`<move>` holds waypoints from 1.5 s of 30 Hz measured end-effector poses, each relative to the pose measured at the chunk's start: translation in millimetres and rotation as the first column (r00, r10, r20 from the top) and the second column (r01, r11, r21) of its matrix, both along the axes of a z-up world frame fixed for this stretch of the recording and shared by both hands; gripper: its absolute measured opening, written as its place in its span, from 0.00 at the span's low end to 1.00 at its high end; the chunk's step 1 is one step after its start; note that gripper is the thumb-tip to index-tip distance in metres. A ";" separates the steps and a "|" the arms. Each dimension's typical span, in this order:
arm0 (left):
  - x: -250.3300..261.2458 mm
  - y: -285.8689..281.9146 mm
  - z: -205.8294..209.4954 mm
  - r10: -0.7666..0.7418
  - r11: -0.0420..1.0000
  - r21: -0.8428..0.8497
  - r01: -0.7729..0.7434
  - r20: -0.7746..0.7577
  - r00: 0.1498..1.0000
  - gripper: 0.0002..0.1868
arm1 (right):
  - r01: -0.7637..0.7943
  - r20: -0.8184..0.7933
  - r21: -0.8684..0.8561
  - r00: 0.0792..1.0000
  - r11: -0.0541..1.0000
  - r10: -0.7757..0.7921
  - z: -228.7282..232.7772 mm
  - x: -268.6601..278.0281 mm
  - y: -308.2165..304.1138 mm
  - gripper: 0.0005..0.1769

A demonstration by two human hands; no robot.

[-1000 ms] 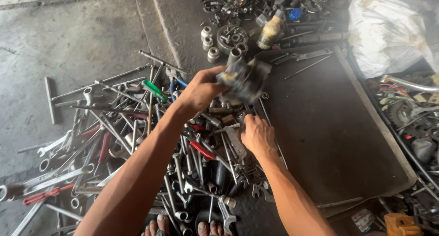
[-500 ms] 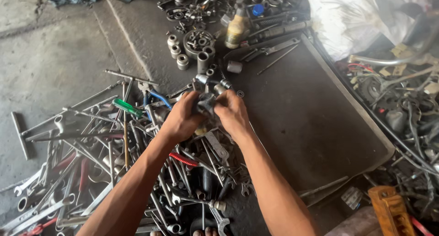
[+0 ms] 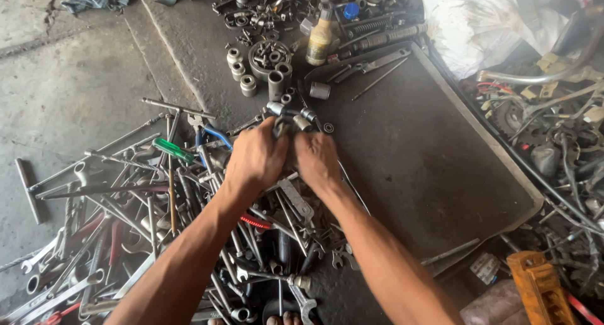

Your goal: The person wipes various metal tools, including sockets and wrenches, with a rag on a cluttered workbench. They pick up individual items, wipe them, and place them back into the pile or onto the bench surface.

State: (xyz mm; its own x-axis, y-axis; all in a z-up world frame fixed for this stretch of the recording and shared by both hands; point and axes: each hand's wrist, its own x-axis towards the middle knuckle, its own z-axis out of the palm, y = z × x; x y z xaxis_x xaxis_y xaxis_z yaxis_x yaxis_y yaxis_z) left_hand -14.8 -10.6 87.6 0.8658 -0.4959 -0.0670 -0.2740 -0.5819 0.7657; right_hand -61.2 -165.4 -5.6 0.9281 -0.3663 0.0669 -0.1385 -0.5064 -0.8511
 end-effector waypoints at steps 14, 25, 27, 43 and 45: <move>-3.1 4.9 -29.8 -0.415 0.907 0.200 0.370 0.280 0.866 0.17 | -0.031 -0.192 0.826 0.923 0.563 0.332 8.1 -26.3 4.9 0.30; -10.8 12.4 -60.9 -0.019 0.712 -0.638 -0.294 -0.435 0.900 0.15 | 0.410 -0.260 0.734 0.906 0.542 -0.333 -21.9 -9.2 19.8 0.28; -32.5 -0.1 -78.0 -0.054 0.689 -0.680 -0.253 -0.396 0.917 0.17 | 0.299 -0.053 0.301 0.953 0.906 -0.297 -20.4 -18.5 48.7 0.31; -31.6 17.3 -50.5 0.073 0.995 -0.057 -0.080 -0.124 0.990 0.17 | -0.109 -0.064 0.153 0.991 0.982 0.120 14.0 -24.1 24.2 0.21; -26.0 20.2 -50.0 0.157 0.984 -0.053 -0.169 -0.176 0.972 0.22 | -0.093 0.045 0.443 0.996 0.892 0.081 -3.0 -30.9 27.2 0.19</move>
State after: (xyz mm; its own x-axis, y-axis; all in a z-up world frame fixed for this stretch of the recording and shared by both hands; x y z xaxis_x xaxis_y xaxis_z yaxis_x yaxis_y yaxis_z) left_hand -40.8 9.6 37.6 0.9141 -0.3572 -0.1921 -0.0415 -0.5537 0.8317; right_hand -92.1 -138.2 -8.6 0.9578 -0.2811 -0.0607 -0.0875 -0.0839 -0.9926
